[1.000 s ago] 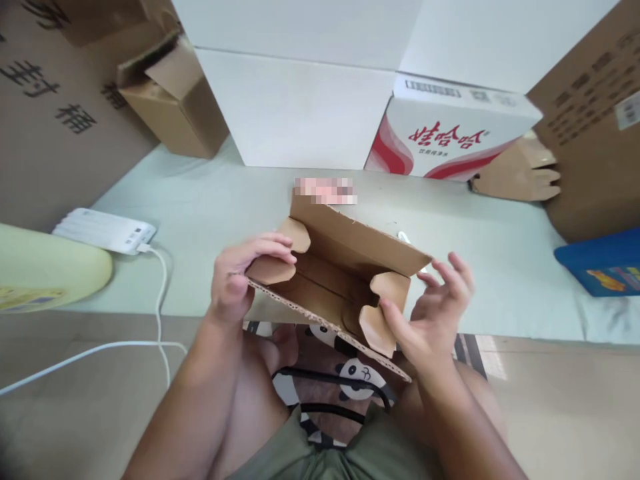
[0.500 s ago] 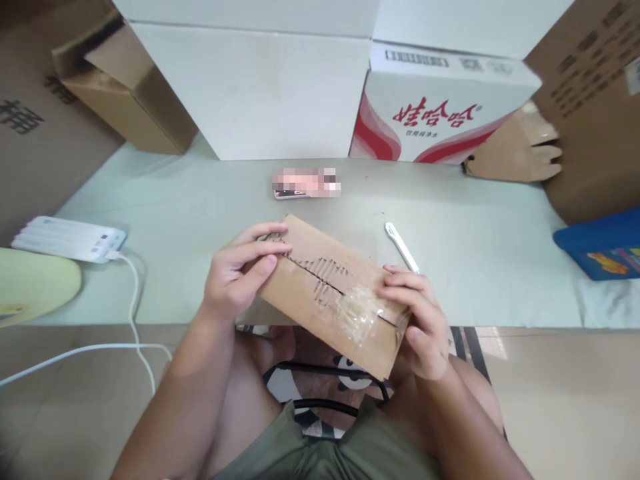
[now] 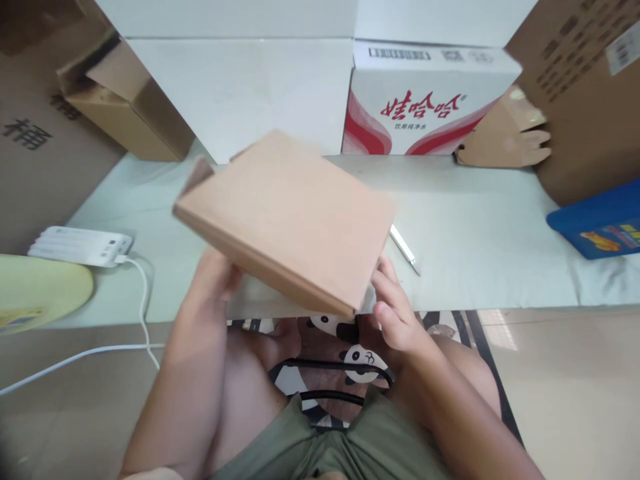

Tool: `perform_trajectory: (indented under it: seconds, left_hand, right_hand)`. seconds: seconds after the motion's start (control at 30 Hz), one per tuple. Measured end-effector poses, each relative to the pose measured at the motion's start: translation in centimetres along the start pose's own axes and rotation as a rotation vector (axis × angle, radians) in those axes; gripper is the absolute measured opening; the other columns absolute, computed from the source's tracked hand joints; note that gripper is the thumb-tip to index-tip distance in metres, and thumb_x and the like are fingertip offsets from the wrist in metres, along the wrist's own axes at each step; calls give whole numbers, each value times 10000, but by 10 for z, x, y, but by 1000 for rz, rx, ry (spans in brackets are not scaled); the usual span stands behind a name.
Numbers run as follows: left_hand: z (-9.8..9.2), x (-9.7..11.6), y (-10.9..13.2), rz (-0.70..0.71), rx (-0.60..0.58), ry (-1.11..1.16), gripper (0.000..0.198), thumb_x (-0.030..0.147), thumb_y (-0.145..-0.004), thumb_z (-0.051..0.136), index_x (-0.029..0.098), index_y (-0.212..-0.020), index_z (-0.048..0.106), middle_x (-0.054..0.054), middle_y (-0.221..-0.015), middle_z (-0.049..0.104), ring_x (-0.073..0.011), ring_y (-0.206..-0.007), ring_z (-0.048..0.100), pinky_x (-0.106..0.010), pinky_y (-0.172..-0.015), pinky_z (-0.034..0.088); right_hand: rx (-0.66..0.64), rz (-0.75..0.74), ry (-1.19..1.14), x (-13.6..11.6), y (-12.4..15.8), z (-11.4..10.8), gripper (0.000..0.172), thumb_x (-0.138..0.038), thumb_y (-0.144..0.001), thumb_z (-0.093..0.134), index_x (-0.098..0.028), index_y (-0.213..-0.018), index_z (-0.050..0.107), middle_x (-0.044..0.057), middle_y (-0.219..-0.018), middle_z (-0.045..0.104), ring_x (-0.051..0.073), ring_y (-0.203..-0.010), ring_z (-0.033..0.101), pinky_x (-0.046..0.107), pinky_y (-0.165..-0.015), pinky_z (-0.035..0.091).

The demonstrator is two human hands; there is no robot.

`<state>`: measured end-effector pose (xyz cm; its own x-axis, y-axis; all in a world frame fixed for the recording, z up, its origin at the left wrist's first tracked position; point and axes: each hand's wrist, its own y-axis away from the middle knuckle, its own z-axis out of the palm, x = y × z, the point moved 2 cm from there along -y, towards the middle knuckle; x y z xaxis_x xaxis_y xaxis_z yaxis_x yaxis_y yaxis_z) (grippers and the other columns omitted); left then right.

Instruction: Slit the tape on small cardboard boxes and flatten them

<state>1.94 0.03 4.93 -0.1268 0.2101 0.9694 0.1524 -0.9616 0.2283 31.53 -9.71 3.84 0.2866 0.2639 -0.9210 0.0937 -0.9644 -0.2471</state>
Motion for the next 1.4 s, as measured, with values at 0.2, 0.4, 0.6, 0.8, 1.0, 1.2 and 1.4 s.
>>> perform_trajectory:
  seconds: [0.2, 0.4, 0.6, 0.8, 1.0, 1.2, 1.4]
  left_hand:
    - [30, -15, 29, -339, -658, -49, 1119, 1102, -630, 321, 193, -1138, 733, -164, -1024, 797, -384, -1063, 730, -433, -783, 598]
    - [31, -7, 36, -517, -907, -401, 1011, 1057, -613, 505, 165, -1019, 754, -175, -1061, 801, -242, -729, 741, -280, -539, 472]
    - [18, 14, 24, -389, -740, -571, 397, 571, -802, 673, 187, -710, 713, -65, -741, 775, -158, -519, 641, -233, -432, 334]
    - [-5, 31, 2, 505, 143, 92, 299, 445, -723, 715, 212, -609, 567, 26, -529, 536, -111, -485, 513, -217, -472, 402]
    - [1, 21, 9, 738, -205, -229, 248, 490, -836, 753, 268, -943, 781, -41, -1245, 754, -268, -1200, 700, -441, -1068, 555]
    - [0, 18, 13, 730, -191, -248, 220, 340, -870, 705, 259, -1065, 769, -43, -1261, 769, -269, -1231, 702, -435, -1084, 567]
    - [4, 15, 14, 628, -171, -159, 322, 391, -840, 750, 248, -1128, 727, -66, -1303, 755, -269, -1255, 693, -415, -1107, 554]
  right_hand:
    - [51, -238, -12, -6, 3, -6, 588, -551, -938, 615, -473, -1515, 531, -68, -1719, 340, 345, -1597, 339, 587, -1308, 307]
    - [152, -82, -135, -18, 0, -34, 461, -644, -940, 601, -377, -1284, 753, 7, -1599, 556, 356, -1545, 438, 585, -1272, 381]
    - [107, 153, -47, -16, -9, -36, 338, -506, -902, 744, -332, -1188, 789, 65, -1481, 664, 332, -1423, 587, 539, -1173, 505]
    - [-62, 83, -172, -22, -11, -12, 289, -499, -962, 681, -375, -1211, 761, 33, -1398, 719, 267, -1282, 691, 435, -1053, 591]
    - [-30, 143, -253, -13, -10, -4, 464, -649, -955, 601, -335, -1284, 693, 54, -1273, 761, 263, -1132, 741, 415, -906, 635]
    - [344, 231, 476, 14, -29, -44, 404, -522, -900, 574, -222, -1126, 722, 138, -1186, 737, 331, -1134, 687, 543, -1019, 537]
    - [99, 539, 1009, 43, -42, -63, 585, -416, -875, 529, -108, -1353, 664, 226, -1177, 702, 399, -1081, 654, 547, -934, 513]
